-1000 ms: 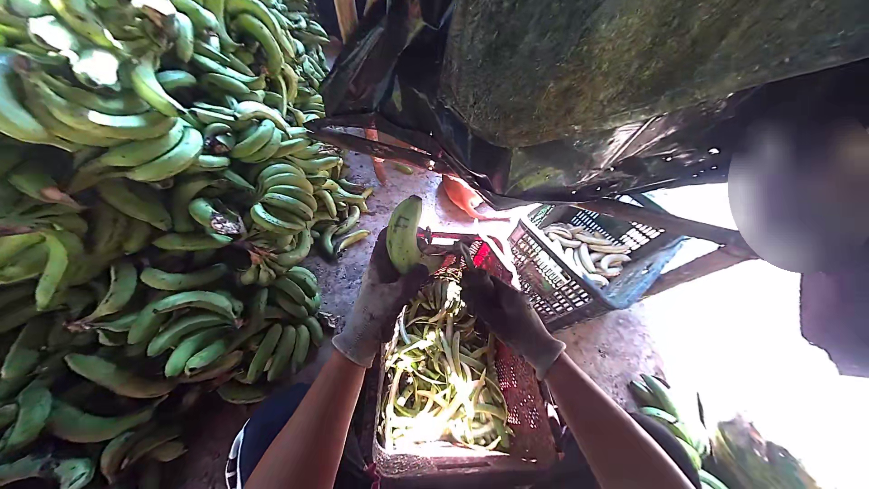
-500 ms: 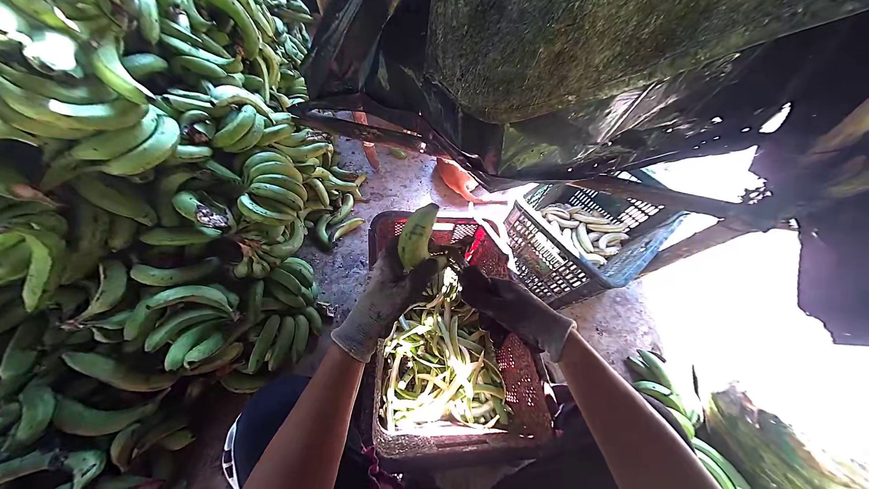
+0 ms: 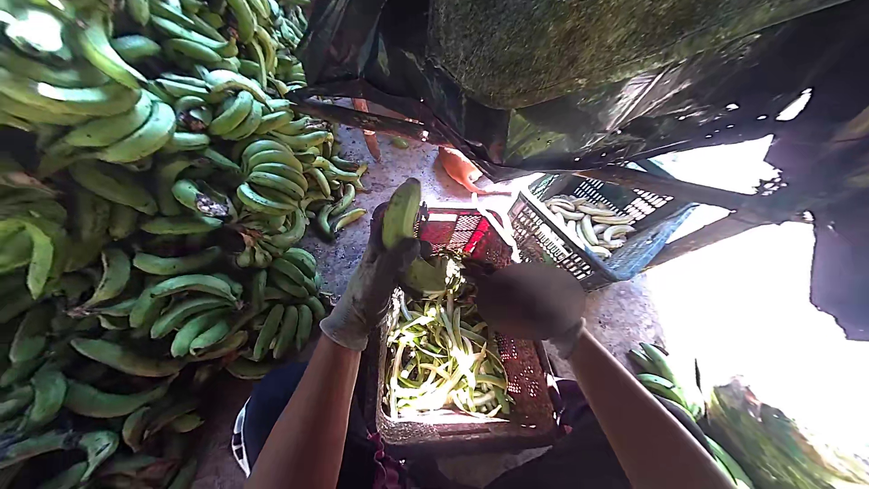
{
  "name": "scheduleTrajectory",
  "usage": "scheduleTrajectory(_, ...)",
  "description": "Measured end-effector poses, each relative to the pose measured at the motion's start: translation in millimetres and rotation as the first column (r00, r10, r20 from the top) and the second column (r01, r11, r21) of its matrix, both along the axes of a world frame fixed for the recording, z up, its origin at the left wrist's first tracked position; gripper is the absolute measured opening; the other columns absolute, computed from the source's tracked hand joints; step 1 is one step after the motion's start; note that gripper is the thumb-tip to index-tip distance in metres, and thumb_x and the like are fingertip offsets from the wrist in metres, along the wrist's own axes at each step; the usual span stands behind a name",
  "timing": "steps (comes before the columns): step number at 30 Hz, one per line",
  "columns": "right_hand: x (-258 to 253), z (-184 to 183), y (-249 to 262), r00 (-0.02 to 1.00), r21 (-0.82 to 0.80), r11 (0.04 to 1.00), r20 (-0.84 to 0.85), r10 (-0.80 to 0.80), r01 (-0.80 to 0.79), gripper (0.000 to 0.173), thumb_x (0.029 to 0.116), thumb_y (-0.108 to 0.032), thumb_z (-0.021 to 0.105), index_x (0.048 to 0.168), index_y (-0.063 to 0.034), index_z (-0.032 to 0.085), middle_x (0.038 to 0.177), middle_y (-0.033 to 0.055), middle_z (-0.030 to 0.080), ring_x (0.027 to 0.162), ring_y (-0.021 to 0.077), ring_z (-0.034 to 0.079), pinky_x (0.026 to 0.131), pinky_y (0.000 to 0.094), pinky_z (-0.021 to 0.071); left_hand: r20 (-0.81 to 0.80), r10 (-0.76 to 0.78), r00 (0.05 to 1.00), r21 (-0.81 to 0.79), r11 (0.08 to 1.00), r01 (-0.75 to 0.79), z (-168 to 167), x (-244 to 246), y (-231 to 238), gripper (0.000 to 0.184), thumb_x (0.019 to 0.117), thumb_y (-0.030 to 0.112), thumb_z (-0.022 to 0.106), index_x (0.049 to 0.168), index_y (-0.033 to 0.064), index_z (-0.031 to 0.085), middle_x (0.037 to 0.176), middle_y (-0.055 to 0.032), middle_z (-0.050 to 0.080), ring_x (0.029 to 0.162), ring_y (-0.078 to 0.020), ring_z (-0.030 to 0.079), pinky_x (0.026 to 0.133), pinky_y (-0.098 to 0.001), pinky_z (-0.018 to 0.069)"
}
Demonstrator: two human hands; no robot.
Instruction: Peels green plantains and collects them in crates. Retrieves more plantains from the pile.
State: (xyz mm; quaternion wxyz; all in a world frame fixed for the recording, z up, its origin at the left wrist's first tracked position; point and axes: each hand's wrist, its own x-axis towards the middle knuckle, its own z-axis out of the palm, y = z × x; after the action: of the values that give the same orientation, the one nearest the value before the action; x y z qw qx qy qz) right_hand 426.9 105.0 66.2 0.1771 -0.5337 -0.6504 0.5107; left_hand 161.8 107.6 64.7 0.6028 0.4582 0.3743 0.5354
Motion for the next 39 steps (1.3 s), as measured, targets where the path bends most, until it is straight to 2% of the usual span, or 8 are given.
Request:
scheduleTrajectory(2,5.3,-4.3,-1.6,0.988,0.312,0.938,0.002,0.156,-0.149,0.050,0.1057,-0.037,0.052,0.154,-0.0264,0.048,0.141,0.0024,0.062,0.126,0.0115,0.060,0.109,0.0358,0.0491,0.025,0.013,1.000,-0.041,0.999,-0.012,-1.8,-2.1,6.0,0.046,0.1029,0.049,0.048,0.146,0.0333,0.043,0.095,-0.0067,0.068,0.072,-0.0164,0.068,0.058,-0.0317,0.0582)
scheduleTrajectory(9,-11.2,-6.6,-3.1,0.932,0.692,0.649,0.355,0.076,-0.317,0.056,0.0924,-0.052,0.062,0.147,-0.0391,0.055,0.115,0.0085,0.070,0.104,0.0245,0.067,0.087,0.0490,0.0556,-0.077,-0.006,0.997,-0.075,0.997,0.000,1.4,12.1,-0.4,0.057,0.1028,0.063,0.035,0.137,0.0241,0.057,0.101,-0.0048,0.070,0.082,-0.0142,0.068,0.069,-0.0335,0.0590)
scheduleTrajectory(12,-9.6,-1.0,14.6,0.936,0.767,0.631,0.296,-0.191,-0.114,0.041,0.0873,-0.041,0.072,0.124,-0.0210,0.073,0.114,0.0166,0.071,0.100,0.0358,0.069,0.080,0.0586,0.0569,-0.102,-0.038,0.994,-0.032,0.999,0.035,4.0,21.5,-12.1,0.052,0.1067,0.055,0.033,0.144,0.0240,0.053,0.115,-0.0049,0.068,0.096,-0.0156,0.067,0.080,-0.0357,0.0596)
scheduleTrajectory(16,17.7,24.4,32.4,0.884,0.654,0.745,0.264,-0.385,0.129,0.060,0.1037,-0.033,0.059,0.159,-0.0271,0.038,0.125,0.0234,0.064,0.105,0.0434,0.065,0.082,0.0674,0.0518,0.106,-0.198,0.974,-0.153,0.965,0.213,5.7,14.4,-15.7,0.051,0.1038,0.057,0.043,0.131,0.0178,0.060,0.094,-0.0109,0.068,0.076,-0.0191,0.069,0.064,-0.0333,0.0603)
scheduleTrajectory(26,-14.8,4.9,-12.9,0.954,0.535,0.790,0.194,0.230,-0.299,0.057,0.0960,-0.047,0.061,0.151,-0.0329,0.053,0.116,0.0053,0.070,0.103,0.0155,0.066,0.088,0.0405,0.0569,-0.163,0.093,0.982,0.007,0.996,-0.093,4.4,-5.4,-2.1,0.057,0.0971,0.063,0.052,0.144,0.0310,0.050,0.107,-0.0024,0.070,0.075,-0.0118,0.067,0.057,-0.0260,0.0553)
scheduleTrajectory(31,-10.9,8.8,10.2,0.953,0.763,0.639,0.257,-0.160,-0.098,0.038,0.0900,-0.038,0.070,0.123,-0.0190,0.073,0.113,0.0146,0.071,0.098,0.0324,0.070,0.079,0.0565,0.0573,-0.126,-0.037,0.991,-0.066,0.997,0.028,7.0,17.5,-16.3,0.044,0.1075,0.044,0.040,0.143,0.0201,0.051,0.103,-0.0052,0.068,0.082,-0.0137,0.067,0.069,-0.0297,0.0585)
scheduleTrajectory(34,15.1,23.6,32.2,0.897,0.769,0.634,0.221,-0.382,0.081,0.062,0.0972,-0.041,0.062,0.156,-0.0269,0.046,0.123,0.0184,0.067,0.105,0.0368,0.066,0.085,0.0606,0.0537,-0.034,-0.189,0.981,-0.191,0.965,0.180,10.4,21.4,-19.0,0.044,0.1071,0.043,0.043,0.144,0.0200,0.052,0.105,-0.0103,0.069,0.080,-0.0183,0.069,0.068,-0.0311,0.0593)
scheduleTrajectory(39,-2.8,17.4,5.4,0.997,0.559,0.829,0.056,-0.056,0.015,0.050,0.1000,-0.032,0.061,0.149,-0.0275,0.054,0.117,0.0037,0.070,0.102,0.0165,0.068,0.088,0.0453,0.0577,0.115,-0.158,0.981,-0.139,0.975,0.173,6.5,6.6,-2.7,0.041,0.1052,0.041,0.045,0.137,0.0160,0.052,0.101,-0.0122,0.070,0.076,-0.0204,0.070,0.061,-0.0340,0.0609)
